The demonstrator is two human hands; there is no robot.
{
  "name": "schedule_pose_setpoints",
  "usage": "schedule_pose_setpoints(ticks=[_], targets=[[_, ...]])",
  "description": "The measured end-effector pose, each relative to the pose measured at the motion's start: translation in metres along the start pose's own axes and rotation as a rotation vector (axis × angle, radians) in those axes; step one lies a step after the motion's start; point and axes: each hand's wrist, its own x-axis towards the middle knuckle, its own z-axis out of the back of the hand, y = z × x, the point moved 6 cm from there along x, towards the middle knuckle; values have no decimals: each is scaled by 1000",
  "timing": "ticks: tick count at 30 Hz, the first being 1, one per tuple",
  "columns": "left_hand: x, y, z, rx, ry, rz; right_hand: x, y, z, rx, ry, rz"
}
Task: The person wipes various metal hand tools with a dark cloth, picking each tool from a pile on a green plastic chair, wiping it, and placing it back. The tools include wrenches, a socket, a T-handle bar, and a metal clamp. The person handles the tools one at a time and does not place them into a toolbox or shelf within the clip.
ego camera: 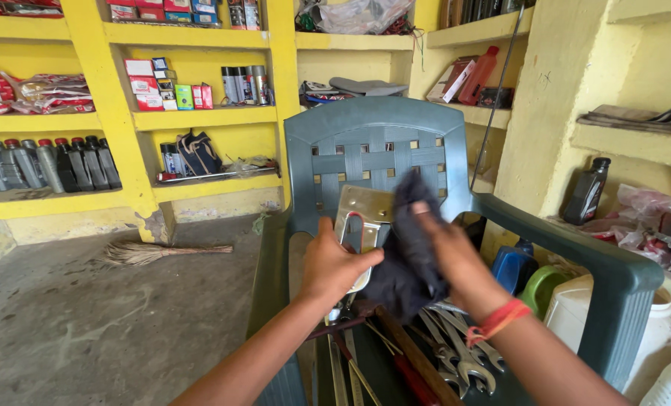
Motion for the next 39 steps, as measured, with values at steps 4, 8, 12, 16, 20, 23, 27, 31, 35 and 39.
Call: schedule_pose_setpoints(ticks=[4, 8, 12, 16, 20, 23, 27, 31, 35, 39], targets=[[1, -9, 3, -93, -5, -118, 9, -5, -7, 9, -82, 92], [3, -14, 2, -131, 106, -194, 14, -23, -7, 74, 75, 93], [0, -21, -5, -200, 238, -275, -19, 23, -21, -256, 188, 1164], [-6, -23, -8, -180, 303, -301, 2, -9, -18, 242, 300, 340], [-8, -21, -10, -165, 303, -254, 3, -50, 10, 267, 49, -44], [-10, -21, -12, -87, 235, -241, 22, -58, 35, 100, -161, 8], [-11, -21, -13, 0, 192, -207, 24, -24, 58, -624, -321, 546], [-13, -24, -12, 48, 200, -216, 26, -1, 78, -123, -343, 204], [-17, -29, -16, 165, 270, -336, -11, 72, 59, -2, -211, 600], [-17, -30, -25, 275, 268, -426, -49, 86, -2, -882, -175, 614]])
